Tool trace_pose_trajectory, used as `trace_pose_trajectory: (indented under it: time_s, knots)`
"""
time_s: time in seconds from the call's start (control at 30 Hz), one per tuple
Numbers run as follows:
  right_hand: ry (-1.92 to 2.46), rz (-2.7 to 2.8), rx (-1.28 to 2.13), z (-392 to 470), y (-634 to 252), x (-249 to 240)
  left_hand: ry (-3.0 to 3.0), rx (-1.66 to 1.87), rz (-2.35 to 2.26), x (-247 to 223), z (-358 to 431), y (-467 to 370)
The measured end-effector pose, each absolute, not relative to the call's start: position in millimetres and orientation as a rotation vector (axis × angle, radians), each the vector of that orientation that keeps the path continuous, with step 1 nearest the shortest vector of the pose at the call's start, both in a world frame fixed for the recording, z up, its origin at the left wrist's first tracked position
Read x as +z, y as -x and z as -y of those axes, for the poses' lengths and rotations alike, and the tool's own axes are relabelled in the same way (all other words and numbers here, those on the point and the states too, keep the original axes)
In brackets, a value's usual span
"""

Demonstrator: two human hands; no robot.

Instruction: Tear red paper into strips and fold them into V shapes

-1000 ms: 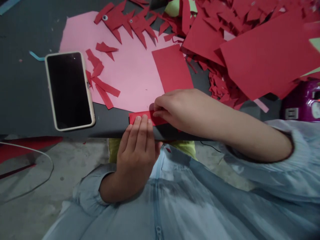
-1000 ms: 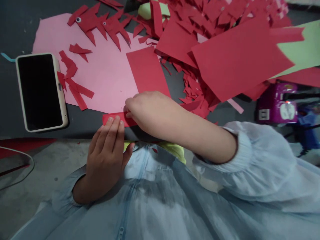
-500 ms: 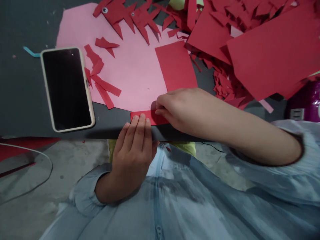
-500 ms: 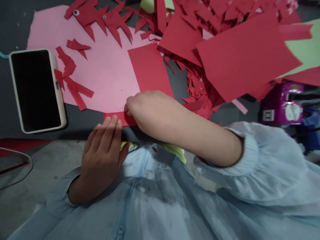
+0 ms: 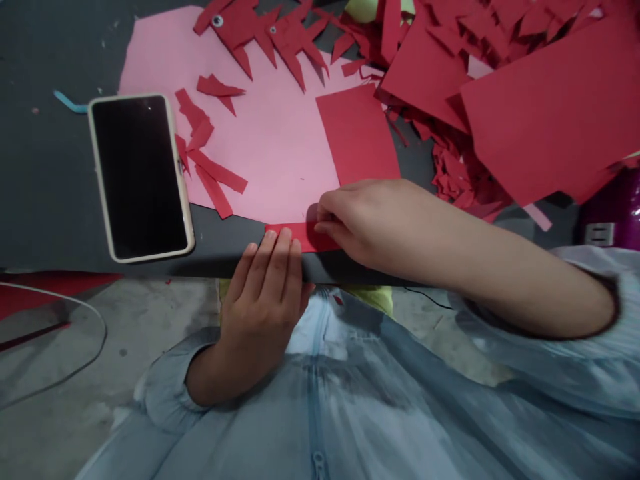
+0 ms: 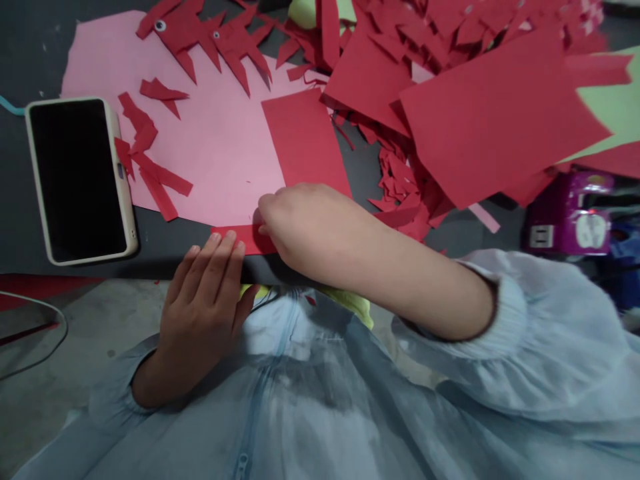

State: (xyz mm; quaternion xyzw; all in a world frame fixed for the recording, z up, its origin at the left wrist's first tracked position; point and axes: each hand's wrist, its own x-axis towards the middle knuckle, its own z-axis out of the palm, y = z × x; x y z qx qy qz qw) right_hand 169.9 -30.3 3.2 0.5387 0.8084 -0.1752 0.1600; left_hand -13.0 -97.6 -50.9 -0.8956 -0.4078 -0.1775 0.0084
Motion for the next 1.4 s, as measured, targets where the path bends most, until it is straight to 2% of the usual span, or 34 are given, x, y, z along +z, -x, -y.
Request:
trace_pose_trajectory:
  time_s: [0.9,1.2,1.4]
  knots:
    - [-1.543,-2.248,-0.472,28.2,-167.4,3.9,2.791,-0.532,1.245,-52.4,94.8,19.2]
    - [-1.472,-2.321,-0.378,30.1,-163.3,13.2,2.854,-0.341,1.129,-44.2,90.7,30.3]
    - [-1.478,-2.304,-0.37,29.7,-165.5,6.9,2.823,-0.383,1.254,-44.5,110.6,10.1]
